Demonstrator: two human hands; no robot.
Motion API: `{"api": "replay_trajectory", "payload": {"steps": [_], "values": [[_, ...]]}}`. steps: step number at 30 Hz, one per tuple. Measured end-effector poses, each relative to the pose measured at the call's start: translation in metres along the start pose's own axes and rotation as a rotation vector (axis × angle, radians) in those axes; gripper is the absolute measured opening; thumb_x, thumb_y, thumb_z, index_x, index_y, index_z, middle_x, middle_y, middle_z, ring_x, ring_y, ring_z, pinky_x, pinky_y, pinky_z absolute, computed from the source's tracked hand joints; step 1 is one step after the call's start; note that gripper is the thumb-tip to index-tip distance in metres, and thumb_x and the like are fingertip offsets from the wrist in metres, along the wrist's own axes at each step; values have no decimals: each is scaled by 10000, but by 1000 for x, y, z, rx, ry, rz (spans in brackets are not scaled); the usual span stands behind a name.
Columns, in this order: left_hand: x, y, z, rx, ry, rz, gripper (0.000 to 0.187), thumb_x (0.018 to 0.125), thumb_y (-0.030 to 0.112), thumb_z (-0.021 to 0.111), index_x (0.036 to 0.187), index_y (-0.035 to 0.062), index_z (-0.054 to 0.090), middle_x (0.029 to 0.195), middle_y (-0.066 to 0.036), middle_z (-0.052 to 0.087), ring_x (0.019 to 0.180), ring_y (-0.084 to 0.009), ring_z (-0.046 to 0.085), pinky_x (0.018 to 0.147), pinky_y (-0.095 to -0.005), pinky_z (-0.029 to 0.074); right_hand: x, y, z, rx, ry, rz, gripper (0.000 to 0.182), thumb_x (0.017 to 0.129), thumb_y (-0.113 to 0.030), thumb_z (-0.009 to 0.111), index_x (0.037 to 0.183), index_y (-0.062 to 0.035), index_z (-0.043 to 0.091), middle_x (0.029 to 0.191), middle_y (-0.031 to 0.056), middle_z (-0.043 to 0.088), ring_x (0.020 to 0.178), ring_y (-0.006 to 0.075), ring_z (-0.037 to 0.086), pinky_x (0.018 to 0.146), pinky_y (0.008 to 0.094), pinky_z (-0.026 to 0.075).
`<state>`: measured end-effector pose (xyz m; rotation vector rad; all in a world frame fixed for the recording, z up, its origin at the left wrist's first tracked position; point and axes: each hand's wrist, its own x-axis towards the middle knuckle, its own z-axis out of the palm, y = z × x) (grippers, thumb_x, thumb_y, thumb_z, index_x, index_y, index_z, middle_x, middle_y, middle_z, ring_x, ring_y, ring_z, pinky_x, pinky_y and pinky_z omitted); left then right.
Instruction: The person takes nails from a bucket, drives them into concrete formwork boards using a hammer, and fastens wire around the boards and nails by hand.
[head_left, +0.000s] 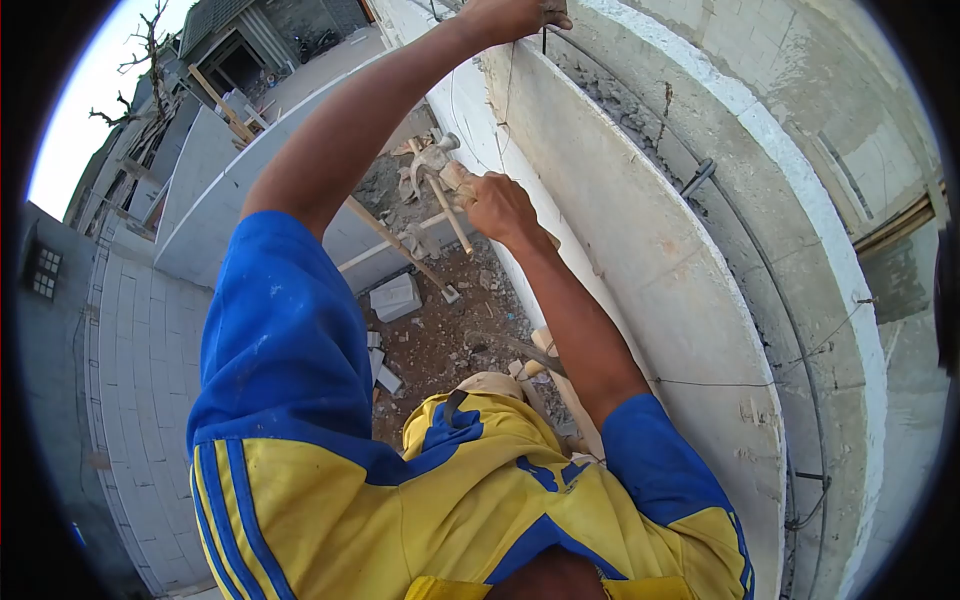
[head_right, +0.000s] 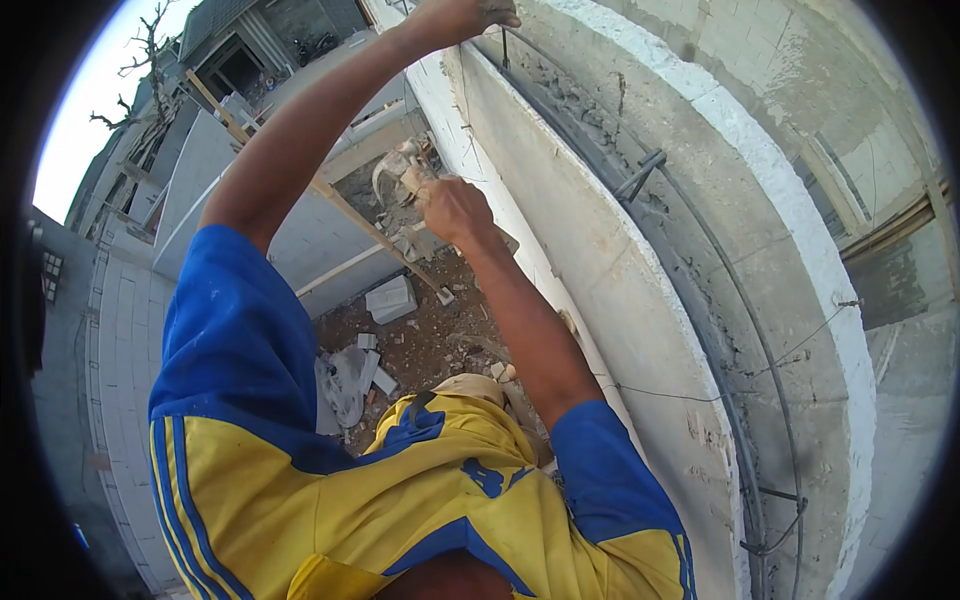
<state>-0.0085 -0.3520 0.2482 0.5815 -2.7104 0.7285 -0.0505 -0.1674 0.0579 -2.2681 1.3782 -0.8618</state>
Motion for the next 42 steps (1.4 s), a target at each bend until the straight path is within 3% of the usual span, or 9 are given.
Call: {"api": "replay_trajectory", "payload": {"steps": [9, 13, 17, 21, 25, 30, 35, 39, 42], "values": [[0, -6, 13, 261, -5, 26, 201, 923, 128, 511, 994, 88, 694, 1032, -50, 658, 930, -192, 647, 805, -324, 535, -11, -3, -5, -2, -72, -48, 484, 865, -205, 633, 1345, -184, 577, 911, 234, 688, 858, 392, 677, 775, 461, 544], [-1, -2, 16, 277, -72, -125, 203, 915, 129, 519, 985, 130, 709, 998, -29, 657, 947, -175, 638, 796, -319, 531, 4, 1, 18, 8, 199, 352, 413, 865, -178, 646, 1276, -145, 631, 1015, 210, 678, 898, 364, 681, 778, 441, 554], [4, 4, 0, 350, -125, -23, 197, 912, 139, 528, 980, 153, 713, 986, -20, 654, 938, -169, 638, 785, -321, 531, -9, 0, -3, -133, -136, -63, 451, 861, -222, 647, 1310, -199, 609, 1018, 183, 679, 901, 367, 677, 785, 450, 551], [-1, -6, 11, 426, -103, -59, 167, 900, 171, 562, 953, 160, 720, 993, -21, 669, 919, -179, 652, 780, -322, 535, 12, 12, 5, 120, 159, 363, 501, 851, -243, 693, 1339, -269, 584, 1045, 210, 670, 930, 394, 662, 801, 462, 533], [9, 22, -14, 283, -200, -262, 168, 908, 220, 596, 923, 124, 732, 921, -61, 707, 908, -233, 674, 744, -369, 551, 1, 12, -14, -53, 55, 15, 397, 864, -216, 665, 1246, -106, 643, 923, 223, 697, 876, 389, 683, 764, 460, 550], [0, 39, -49, 200, -52, -416, 223, 904, 327, 608, 903, 121, 693, 795, -133, 688, 768, -305, 687, 644, -426, 525, 29, -2, 8, 330, 219, 420, 445, 790, -233, 731, 1185, -42, 657, 985, 256, 685, 963, 389, 666, 841, 449, 532], [15, 39, -51, 250, -237, -373, 186, 831, 305, 717, 816, 121, 738, 894, -110, 727, 841, -300, 713, 678, -413, 559, -78, -22, -8, 528, 57, 170, 688, 753, -251, 735, 1373, -47, 517, 1055, 259, 679, 974, 372, 674, 889, 398, 522], [24, 8, -71, 231, 26, -304, 272, 878, 349, 685, 863, 77, 680, 708, -77, 674, 617, -237, 669, 528, -339, 518, -215, -36, -19, 713, -130, 322, 593, 717, -193, 735, 1241, 49, 601, 1082, 144, 679, 927, 140, 626, 860, 303, 508], [50, -38, -116, -778, -511, -801, 339, 953, 327, 616, 701, 101, 620, 531, 13, 459, 445, -144, 379, 442, -338, 324, -317, -58, -47, 705, -30, 557, 596, 675, -212, 750, 1194, 53, 623, 1103, 180, 691, 1007, 245, 668, 909, 326, 497]]}}
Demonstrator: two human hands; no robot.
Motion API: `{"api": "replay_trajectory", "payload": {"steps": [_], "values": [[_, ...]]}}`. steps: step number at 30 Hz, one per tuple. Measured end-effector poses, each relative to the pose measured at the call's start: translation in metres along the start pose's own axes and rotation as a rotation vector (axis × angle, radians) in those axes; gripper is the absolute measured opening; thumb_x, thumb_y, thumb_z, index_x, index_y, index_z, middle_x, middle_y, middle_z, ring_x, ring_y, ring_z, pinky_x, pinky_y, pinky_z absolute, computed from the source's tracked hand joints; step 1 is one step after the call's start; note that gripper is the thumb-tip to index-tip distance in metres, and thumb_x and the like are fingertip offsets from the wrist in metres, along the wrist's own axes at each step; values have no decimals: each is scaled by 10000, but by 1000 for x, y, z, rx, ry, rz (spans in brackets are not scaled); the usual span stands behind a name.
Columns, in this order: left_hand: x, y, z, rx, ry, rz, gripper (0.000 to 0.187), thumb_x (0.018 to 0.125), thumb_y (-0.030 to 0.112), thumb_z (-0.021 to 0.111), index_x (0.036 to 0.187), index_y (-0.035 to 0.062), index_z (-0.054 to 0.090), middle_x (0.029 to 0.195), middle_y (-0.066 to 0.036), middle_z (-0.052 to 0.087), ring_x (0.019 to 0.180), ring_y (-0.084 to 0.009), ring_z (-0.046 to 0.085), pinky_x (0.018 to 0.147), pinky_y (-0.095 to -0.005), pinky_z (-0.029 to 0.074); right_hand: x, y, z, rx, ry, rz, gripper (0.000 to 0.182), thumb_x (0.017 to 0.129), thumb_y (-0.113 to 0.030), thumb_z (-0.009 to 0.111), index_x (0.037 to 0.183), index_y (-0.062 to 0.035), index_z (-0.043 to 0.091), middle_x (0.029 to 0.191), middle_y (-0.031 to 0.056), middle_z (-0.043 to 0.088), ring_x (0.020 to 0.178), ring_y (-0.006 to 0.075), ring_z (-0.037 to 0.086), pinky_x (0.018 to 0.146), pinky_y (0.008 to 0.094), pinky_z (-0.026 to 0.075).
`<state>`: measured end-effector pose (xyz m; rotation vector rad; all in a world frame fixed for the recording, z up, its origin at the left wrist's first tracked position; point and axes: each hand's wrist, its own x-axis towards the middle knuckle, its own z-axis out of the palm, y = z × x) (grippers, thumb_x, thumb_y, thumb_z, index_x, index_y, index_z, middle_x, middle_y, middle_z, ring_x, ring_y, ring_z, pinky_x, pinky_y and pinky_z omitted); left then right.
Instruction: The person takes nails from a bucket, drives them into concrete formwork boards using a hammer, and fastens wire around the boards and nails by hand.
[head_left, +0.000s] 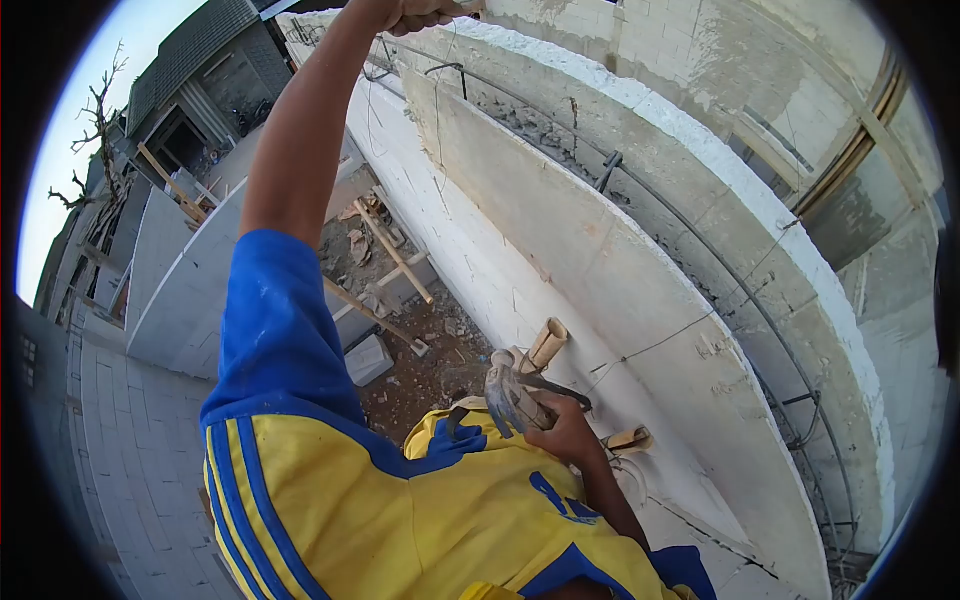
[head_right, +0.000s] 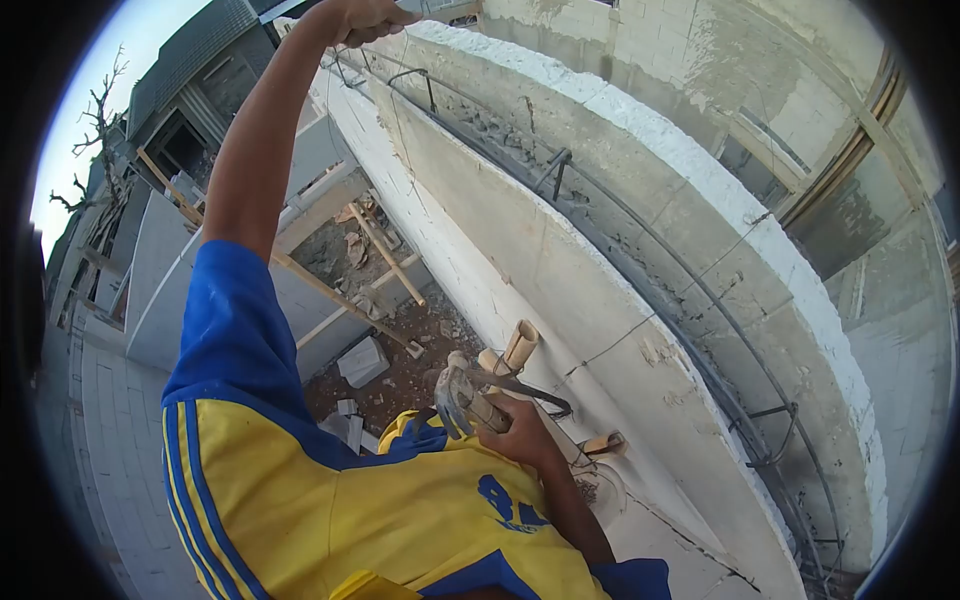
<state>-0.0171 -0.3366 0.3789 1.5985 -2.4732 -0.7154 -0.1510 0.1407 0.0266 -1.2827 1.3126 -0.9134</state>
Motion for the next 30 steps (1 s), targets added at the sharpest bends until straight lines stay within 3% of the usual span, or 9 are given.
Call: {"api": "replay_trajectory", "payload": {"steps": [4, 5, 6, 11, 13, 17, 24, 28, 30], "values": [[15, -21, -6, -667, -407, 78, 305, 970, 363, 595, 937, 59, 598, 586, 33, 498, 407, -55, 442, 358, -207, 337, -120, 39, -36, -33, 161, 142, 675, 569, -109, 781, 1211, 27, 622, 1186, 160, 663, 1083, 227, 637, 990, 322, 456], [24, -29, 9, -892, -353, 94, 280, 1041, 329, 479, 989, 58, 523, 590, 94, 334, 395, 29, 232, 325, -154, 162, -150, 33, -36, 112, 271, 232, 643, 529, -86, 786, 1144, 41, 645, 1069, 124, 676, 1017, 214, 626, 943, 315, 453], [13, -20, 23, -1023, -418, 58, 270, 1056, 276, 448, 998, 31, 545, 623, 65, 414, 415, 16, 306, 339, -159, 202, -179, 33, -39, 147, 286, 278, 631, 529, -78, 785, 1129, 51, 641, 1068, 104, 667, 1015, 191, 611, 925, 323, 457], [75, -82, 12, -1332, -767, 216, 429, 1026, 189, 505, 1332, -97, 410, 949, -88, 523, 727, -125, 433, 797, -277, 438, -301, 33, 14, 439, 792, 689, 295, 686, -58, 629, 962, 42, 600, 732, 21, 537, 628, 93, 499, 541, 262, 410], [57, -52, 26, -1235, -903, 336, 558, 982, 208, 581, 1392, -99, 359, 1156, -140, 538, 913, -166, 520, 795, -263, 438, -324, 43, 40, 412, 920, 896, 266, 701, -71, 626, 944, 33, 592, 689, 22, 521, 573, 103, 482, 515, 268, 400], [86, -29, 20, -1258, -772, 242, 536, 1007, 279, 464, 1380, -96, 377, 1206, -179, 554, 977, -222, 558, 761, -304, 449, -335, 98, 95, 438, 1197, 1177, 346, 700, -112, 656, 1008, 41, 618, 666, 94, 569, 506, 155, 515, 485, 326, 426], [249, 4, -38, -1731, -244, -150, 601, 1051, 403, 259, 1360, -90, 408, 1294, -249, 582, 1090, -320, 626, 702, -377, 470, -271, 188, 128, 840, 1527, 868, 76, 784, -10, 533, 854, -34, 515, 550, 13, 445, 400, 105, 455, 329, 261, 347], [185, 56, 36, -1733, -44, -241, 467, 1060, 314, 243, 1316, -57, 368, 1213, -226, 606, 806, -283, 603, 629, -354, 444, -260, 204, 126, 876, 1483, 728, 132, 801, -26, 538, 932, -14, 542, 621, 16, 489, 423, 102, 470, 362, 258, 371], [179, 46, 57, -1314, -120, -293, 593, 1007, 496, 297, 1246, -21, 462, 1100, -191, 645, 670, -186, 510, 545, -309, 441, -260, 202, 117, 826, 1444, 716, 154, 800, -26, 540, 952, -4, 547, 627, 21, 491, 428, 105, 473, 368, 262, 376]]}}
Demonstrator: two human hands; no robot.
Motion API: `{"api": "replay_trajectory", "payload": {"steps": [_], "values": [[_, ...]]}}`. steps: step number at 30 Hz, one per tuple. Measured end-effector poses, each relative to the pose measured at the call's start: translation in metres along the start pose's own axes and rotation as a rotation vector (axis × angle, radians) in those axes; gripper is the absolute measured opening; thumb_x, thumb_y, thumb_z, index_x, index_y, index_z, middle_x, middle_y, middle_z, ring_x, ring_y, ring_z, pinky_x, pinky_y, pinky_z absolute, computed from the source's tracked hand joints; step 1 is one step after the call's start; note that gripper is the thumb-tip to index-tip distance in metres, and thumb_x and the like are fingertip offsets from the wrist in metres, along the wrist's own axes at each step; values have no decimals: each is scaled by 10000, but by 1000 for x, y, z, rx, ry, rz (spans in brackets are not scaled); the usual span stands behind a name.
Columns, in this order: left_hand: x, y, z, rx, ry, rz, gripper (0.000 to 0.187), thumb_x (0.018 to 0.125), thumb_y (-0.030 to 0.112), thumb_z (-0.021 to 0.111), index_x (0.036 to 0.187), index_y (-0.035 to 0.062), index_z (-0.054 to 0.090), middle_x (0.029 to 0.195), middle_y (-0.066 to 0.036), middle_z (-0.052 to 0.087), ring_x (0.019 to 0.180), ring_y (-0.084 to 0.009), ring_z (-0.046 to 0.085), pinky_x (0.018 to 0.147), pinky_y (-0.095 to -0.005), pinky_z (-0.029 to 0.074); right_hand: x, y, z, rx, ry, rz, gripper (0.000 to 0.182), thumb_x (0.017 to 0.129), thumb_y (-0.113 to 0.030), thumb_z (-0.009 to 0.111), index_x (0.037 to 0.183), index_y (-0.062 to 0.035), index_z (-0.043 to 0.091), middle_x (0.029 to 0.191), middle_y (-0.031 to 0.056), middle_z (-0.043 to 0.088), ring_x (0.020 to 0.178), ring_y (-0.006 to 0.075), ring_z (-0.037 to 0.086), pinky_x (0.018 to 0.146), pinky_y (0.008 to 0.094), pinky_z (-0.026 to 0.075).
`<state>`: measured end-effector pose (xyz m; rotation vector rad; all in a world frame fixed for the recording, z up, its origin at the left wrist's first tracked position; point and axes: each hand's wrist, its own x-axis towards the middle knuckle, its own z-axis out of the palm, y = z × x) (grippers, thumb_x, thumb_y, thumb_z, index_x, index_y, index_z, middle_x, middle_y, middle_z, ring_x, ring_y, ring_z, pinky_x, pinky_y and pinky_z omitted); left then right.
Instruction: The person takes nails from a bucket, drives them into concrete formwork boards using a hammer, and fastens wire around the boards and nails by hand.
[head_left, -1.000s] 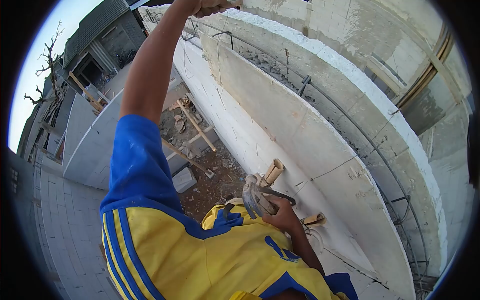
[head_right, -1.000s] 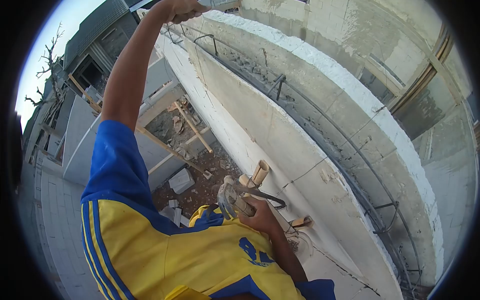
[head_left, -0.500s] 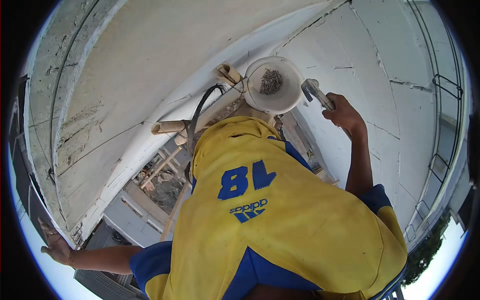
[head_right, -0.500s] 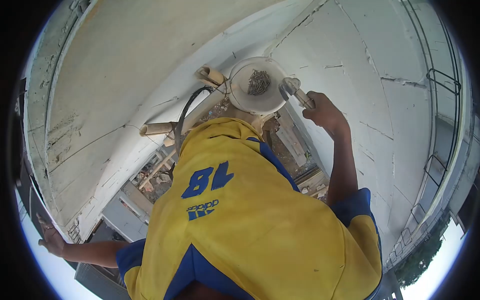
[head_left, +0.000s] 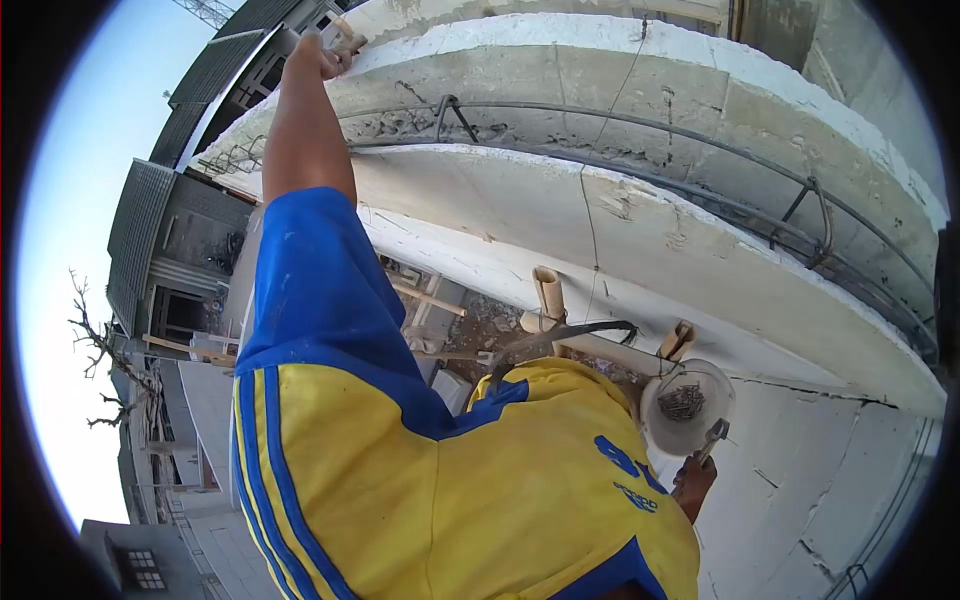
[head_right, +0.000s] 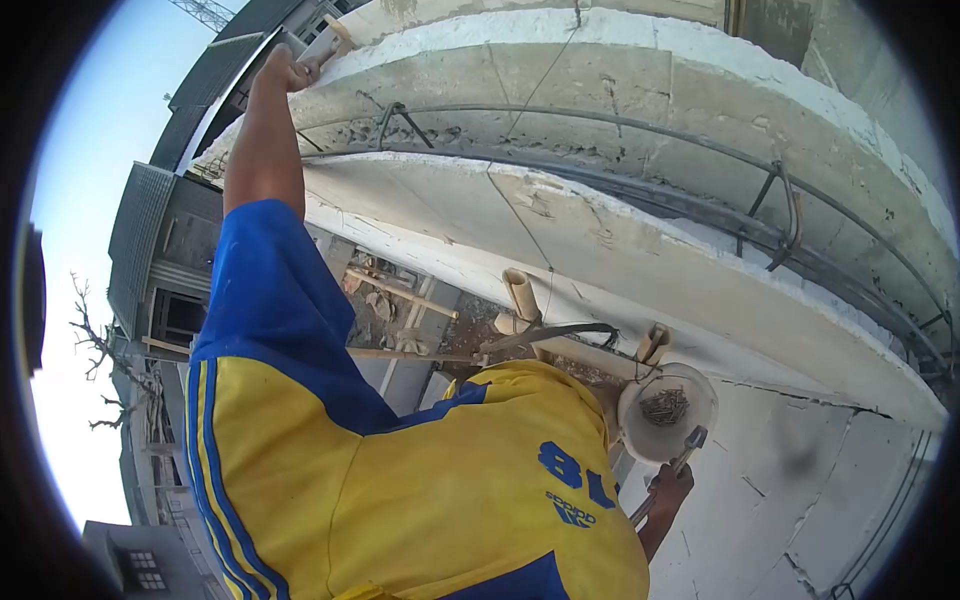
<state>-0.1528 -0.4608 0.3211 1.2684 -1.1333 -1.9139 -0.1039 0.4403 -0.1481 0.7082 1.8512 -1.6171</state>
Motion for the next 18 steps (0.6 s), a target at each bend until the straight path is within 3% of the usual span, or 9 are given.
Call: {"api": "replay_trajectory", "payload": {"steps": [2, 5, 8, 10, 11, 13, 15, 16, 18], "values": [[-8, -26, 4, 505, 21, 178, 858, 928, 724, 339, 1259, -37, 557, 1070, -122, 700, 587, -87, 463, 502, -210, 447, -1, -6, -2, -124, 24, -43, 198, 790, -19, 546, 985, 12, 553, 650, 31, 499, 440, 109, 474, 381, 271, 385], [-61, -39, 33, 718, -171, 239, 791, 964, 685, 265, 1317, 35, 544, 1196, -77, 671, 802, -89, 607, 575, -176, 445, -9, -14, -1, -183, 36, -156, 229, 776, -5, 553, 1004, 22, 556, 670, 37, 514, 452, 107, 476, 399, 281, 390], [-96, -41, 51, 939, -396, 377, 844, 948, 704, 295, 1346, -4, 526, 1199, -29, 659, 935, -68, 582, 750, -208, 472, -6, -11, -2, -307, 21, -184, 230, 742, 21, 577, 972, 20, 574, 664, 26, 519, 460, 97, 462, 428, 268, 385], [-131, -67, 80, 1083, -300, 512, 848, 947, 722, 250, 1424, 53, 463, 1403, -60, 549, 1246, -166, 509, 1116, -339, 292, 18, 24, -15, -527, 73, -286, 288, 702, -10, 659, 984, 33, 618, 672, 98, 622, 550, 166, 572, 521, 320, 466], [-138, -79, 85, 1159, -350, 608, 885, 936, 740, 219, 1468, 57, 400, 1494, -80, 448, 1409, -210, 355, 1185, -414, 146, -13, -15, -1, -581, 86, -236, 384, 685, -43, 698, 1055, 35, 627, 821, 182, 692, 716, 248, 675, 637, 366, 515], [-116, -88, 86, 1279, -385, 771, 857, 956, 710, 186, 1506, 69, 329, 1534, -109, 380, 1451, -242, 285, 1194, -459, 109, -1, -2, -11, -815, 64, -130, 472, 680, -153, 750, 1102, 22, 630, 1035, 252, 673, 1012, 386, 652, 848, 440, 523], [-72, -74, 82, 1034, -443, 535, 765, 1005, 620, 216, 1513, 56, 308, 1536, -142, 365, 1443, -250, 298, 1190, -383, 160, 17, 12, -6, -968, 34, -36, 432, 710, -181, 735, 1077, 19, 626, 1097, 253, 659, 1038, 390, 640, 887, 443, 519], [-33, -46, 56, 1782, -614, 1182, 711, 1034, 540, 251, 1503, 8, 303, 1547, -148, 341, 1437, -254, 305, 1180, -343, 186, 29, 26, -2, -969, 39, -40, 391, 731, -177, 707, 1063, 16, 631, 1099, 251, 660, 1051, 391, 639, 889, 449, 520], [-43, -62, 65, 1506, -427, 972, 690, 1035, 510, 266, 1503, 5, 302, 1541, -148, 351, 1426, -246, 320, 1174, -338, 196, 59, 58, 11, -926, 75, -49, 421, 710, -200, 711, 1047, 40, 633, 1084, 262, 662, 1045, 395, 642, 886, 449, 522]]}}
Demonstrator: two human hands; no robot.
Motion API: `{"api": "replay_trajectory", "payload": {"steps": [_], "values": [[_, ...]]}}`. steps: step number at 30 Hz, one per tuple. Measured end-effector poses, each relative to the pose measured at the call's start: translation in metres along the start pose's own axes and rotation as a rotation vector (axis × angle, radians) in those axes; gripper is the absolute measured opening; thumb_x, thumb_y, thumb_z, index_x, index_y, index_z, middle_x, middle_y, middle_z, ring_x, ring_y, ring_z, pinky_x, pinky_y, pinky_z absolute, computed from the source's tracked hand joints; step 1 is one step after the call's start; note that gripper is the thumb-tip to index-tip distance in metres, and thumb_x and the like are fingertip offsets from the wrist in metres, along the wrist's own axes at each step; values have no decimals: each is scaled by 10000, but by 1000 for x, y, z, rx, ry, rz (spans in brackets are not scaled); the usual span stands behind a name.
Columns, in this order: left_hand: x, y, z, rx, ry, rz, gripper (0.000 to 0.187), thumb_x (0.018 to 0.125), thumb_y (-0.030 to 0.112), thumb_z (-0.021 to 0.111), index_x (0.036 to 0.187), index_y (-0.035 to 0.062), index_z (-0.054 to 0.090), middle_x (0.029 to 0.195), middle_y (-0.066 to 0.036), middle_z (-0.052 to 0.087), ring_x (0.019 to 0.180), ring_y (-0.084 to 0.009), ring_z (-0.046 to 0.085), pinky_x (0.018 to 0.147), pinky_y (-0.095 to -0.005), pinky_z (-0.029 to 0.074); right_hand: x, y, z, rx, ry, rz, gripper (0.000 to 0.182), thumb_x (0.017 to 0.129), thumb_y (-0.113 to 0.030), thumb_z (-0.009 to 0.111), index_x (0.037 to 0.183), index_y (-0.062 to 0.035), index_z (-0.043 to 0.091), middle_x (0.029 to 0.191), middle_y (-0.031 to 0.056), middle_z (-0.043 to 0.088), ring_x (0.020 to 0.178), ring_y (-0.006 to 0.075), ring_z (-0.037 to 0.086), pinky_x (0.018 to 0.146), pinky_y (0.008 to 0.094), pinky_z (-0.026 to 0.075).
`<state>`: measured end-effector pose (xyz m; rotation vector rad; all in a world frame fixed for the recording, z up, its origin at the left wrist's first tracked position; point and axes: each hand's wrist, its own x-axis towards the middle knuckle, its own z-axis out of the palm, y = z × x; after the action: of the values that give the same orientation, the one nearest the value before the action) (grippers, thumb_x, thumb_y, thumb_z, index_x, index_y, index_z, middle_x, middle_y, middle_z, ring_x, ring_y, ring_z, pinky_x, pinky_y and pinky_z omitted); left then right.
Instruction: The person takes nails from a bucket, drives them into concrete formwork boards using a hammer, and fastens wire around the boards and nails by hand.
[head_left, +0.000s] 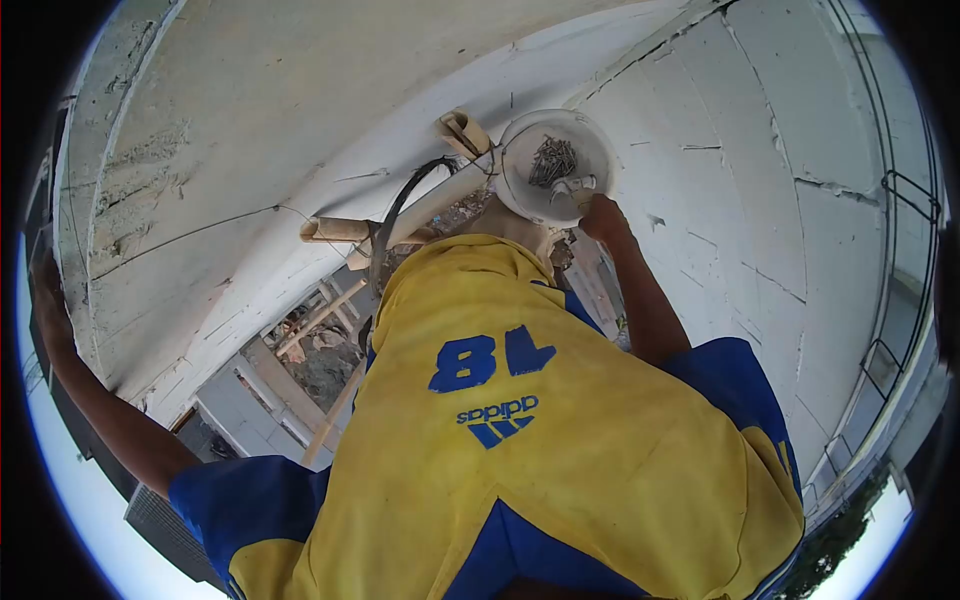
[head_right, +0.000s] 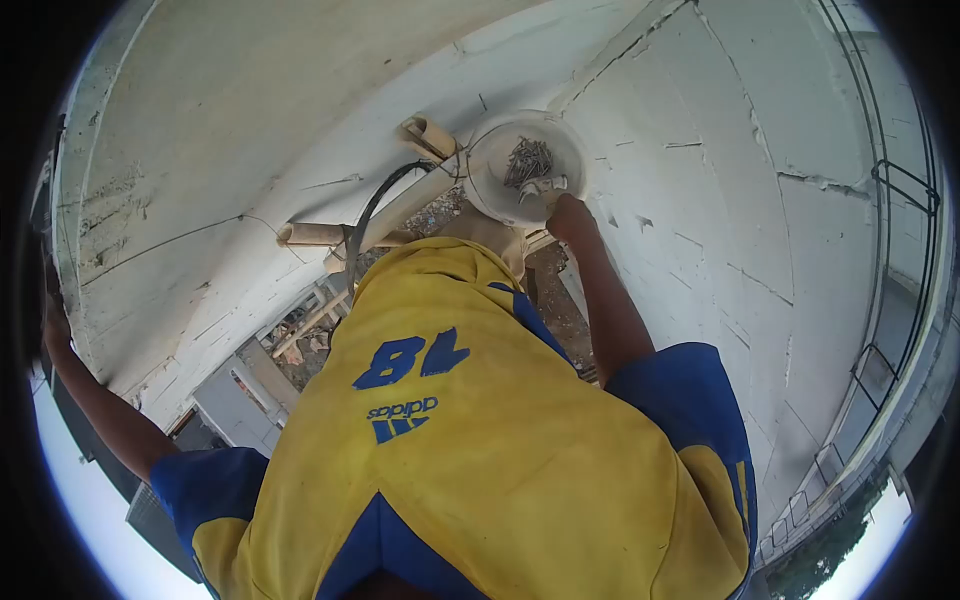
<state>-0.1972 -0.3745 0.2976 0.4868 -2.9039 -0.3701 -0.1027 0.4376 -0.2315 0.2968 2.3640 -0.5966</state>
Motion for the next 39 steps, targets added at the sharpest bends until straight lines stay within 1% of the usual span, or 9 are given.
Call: {"api": "replay_trajectory", "payload": {"steps": [10, 14, 16, 17, 19, 21, 29, 34, 39], "values": [[11, 4, 28, -70, 42, -36, 596, 1038, 360, 343, 1505, -8, 297, 1510, -145, 401, 1369, -210, 397, 1142, -313, 247, 92, -35, 106, 272, 46, 90, 460, 754, -281, 674, 1052, 69, 655, 1008, 290, 675, 998, 421, 659, 853, 452, 542], [19, -11, 21, 201, 24, -11, 579, 1047, 354, 331, 1507, 4, 298, 1465, -150, 460, 1319, -220, 457, 1123, -320, 279, 74, -62, 43, 237, -18, 287, 409, 825, -257, 602, 1111, 33, 636, 1180, 271, 632, 1126, 400, 614, 950, 463, 497], [21, -9, 24, -22, 124, -216, 592, 1042, 418, 356, 1496, 38, 351, 1442, -137, 490, 1276, -218, 492, 1103, -318, 309, 126, -19, 71, 333, 233, 191, 392, 866, -271, 568, 1108, 31, 629, 1153, 235, 652, 1093, 367, 640, 945, 435, 506], [21, -8, 25, -57, 152, -236, 604, 1033, 434, 358, 1487, 36, 362, 1430, -141, 496, 1266, -222, 497, 1096, -322, 314, 149, -2, 81, 333, 231, 191, 392, 866, -271, 568, 1108, 31, 629, 1153, 235, 652, 1093, 367, 640, 945, 435, 506], [21, -3, 28, -54, 159, -219, 627, 1016, 467, 363, 1467, 32, 384, 1406, -148, 510, 1246, -230, 508, 1082, -328, 325, 194, 21, 102, -202, 104, 226, 453, 843, -362, 641, 1143, -23, 669, 1238, 204, 632, 1091, 345, 648, 877, 442, 541], [23, 1, 29, -37, 161, -221, 653, 998, 500, 368, 1447, 27, 406, 1382, -156, 523, 1226, -239, 519, 1068, -334, 336, 221, 35, 128, -173, 149, 230, 438, 855, -357, 638, 1134, -21, 671, 1223, 208, 635, 1089, 334, 651, 883, 423, 541], [31, 1, 28, -4, 181, -271, 769, 929, 632, 387, 1368, 10, 496, 1287, -184, 575, 1146, -272, 562, 1011, -360, 380, 159, -19, 72, 142, 232, 417, 321, 963, -227, 449, 1188, -79, 623, 1158, 188, 653, 1092, 334, 648, 902, 413, 537], [25, -3, 33, 30, 203, -285, 850, 885, 714, 399, 1319, -1, 552, 1228, -202, 608, 1096, -293, 589, 976, -376, 407, 163, -18, 69, -378, 199, -125, 297, 972, -255, 443, 1106, -75, 638, 1066, 181, 678, 1019, 318, 678, 854, 447, 551], [-8, 25, 46, 142, 264, -351, 936, 842, 797, 411, 1270, -12, 608, 1168, -220, 641, 1047, -314, 616, 941, -392, 435, 168, -27, 48, -490, 81, -312, 287, 972, -295, 490, 1026, -95, 688, 971, 128, 710, 914, 263, 710, 825, 459, 558]]}}
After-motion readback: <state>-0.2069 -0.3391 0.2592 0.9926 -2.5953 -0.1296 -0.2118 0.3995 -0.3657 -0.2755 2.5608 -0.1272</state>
